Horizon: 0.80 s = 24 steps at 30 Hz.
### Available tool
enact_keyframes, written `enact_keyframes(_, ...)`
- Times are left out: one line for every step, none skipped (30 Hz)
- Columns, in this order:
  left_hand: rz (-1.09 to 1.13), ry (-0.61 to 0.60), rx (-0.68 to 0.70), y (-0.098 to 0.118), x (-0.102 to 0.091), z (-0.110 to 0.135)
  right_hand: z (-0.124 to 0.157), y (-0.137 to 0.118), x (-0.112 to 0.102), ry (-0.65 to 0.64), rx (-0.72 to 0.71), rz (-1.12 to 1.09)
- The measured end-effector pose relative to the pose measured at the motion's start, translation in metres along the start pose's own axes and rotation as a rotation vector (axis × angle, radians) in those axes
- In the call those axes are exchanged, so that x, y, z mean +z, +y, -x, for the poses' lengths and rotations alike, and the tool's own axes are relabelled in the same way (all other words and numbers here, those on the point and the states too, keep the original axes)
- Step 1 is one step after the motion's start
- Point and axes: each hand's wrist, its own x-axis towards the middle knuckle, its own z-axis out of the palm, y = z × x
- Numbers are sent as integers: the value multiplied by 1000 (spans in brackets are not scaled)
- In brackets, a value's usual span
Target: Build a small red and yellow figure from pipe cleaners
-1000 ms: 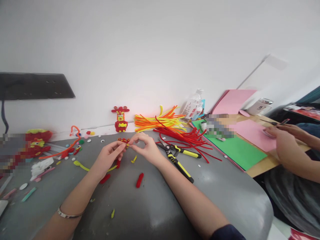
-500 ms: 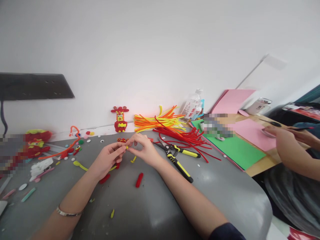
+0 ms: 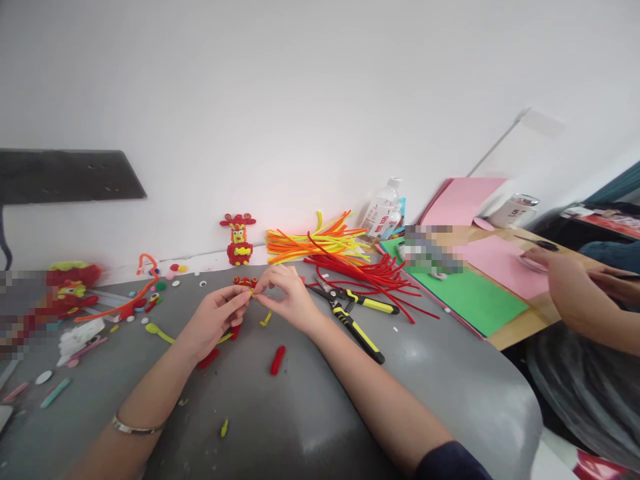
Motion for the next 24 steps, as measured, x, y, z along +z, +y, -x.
enact_keyframes(0, 1, 2, 1, 0, 0, 0, -1, 0, 7, 1, 2)
enact_keyframes(-2, 3, 7, 1, 1, 0, 0, -2, 0, 16, -1, 1)
enact_keyframes(-4, 9, 14, 2, 1, 1, 0, -2, 0, 23, -4, 1)
enact_keyframes(-7, 14, 22, 2, 2, 1, 0, -3, 0, 28, -7, 1)
enact_keyframes(-11, 18, 29, 2, 2, 1, 0, -3, 1, 28, -9, 2)
enact_keyframes(-13, 23, 36, 3, 3, 1, 0, -3, 1, 27, -11, 4)
enact_keyframes(-14, 29, 40, 3, 3, 1, 1, -3, 1, 22, -12, 5)
enact_keyframes(-16, 34, 44, 3, 3, 2, 1, -4, 1, 19, -12, 7)
enact_keyframes(-19, 37, 46, 3, 3, 2, 1, -4, 2, 16, -14, 9)
enact_keyframes(-21, 38, 46, 2, 3, 1, 0, -4, 1, 10, -17, 11)
enact_keyframes(-22, 38, 47, 2, 2, 1, 0, -4, 1, 0, -23, 11)
enact_keyframes(-22, 34, 47, 2, 2, 1, -1, -4, -1, -12, -30, 7)
enact_keyframes(-23, 29, 46, 1, 1, 1, -1, -3, -2, -20, -36, -2)
enact_keyframes(-24, 27, 42, 1, 1, 1, -2, -1, -5, -18, -35, -14)
enact_keyframes(-24, 25, 37, 1, 0, 1, -2, 3, -7, -6, -20, -23)
enact_keyframes(-22, 24, 33, 1, 0, 0, -2, 7, -10, 16, 11, -20)
enact_keyframes(-19, 26, 30, 1, 0, 0, -2, 13, -12, 43, 60, 1)
enact_keyframes(-13, 28, 28, 1, 0, 0, -1, 20, -14, 61, 123, 48)
enact_keyframes(-6, 31, 29, 1, 0, 0, 0, 26, -15, 65, 197, 121)
enact_keyframes(1, 33, 29, 2, 0, 0, 1, 33, -15, 52, 274, 206)
enact_keyframes(6, 35, 28, 2, 0, 1, 3, 38, -15, 25, 350, 291)
enact_keyframes(10, 38, 26, 2, 0, 1, 4, 43, -14, -3, 415, 364)
enact_keyframes(12, 40, 25, 3, 1, 1, 6, 47, -13, -28, 463, 420)
enact_keyframes(11, 42, 26, 3, 1, 1, 6, 50, -12, -45, 493, 456)
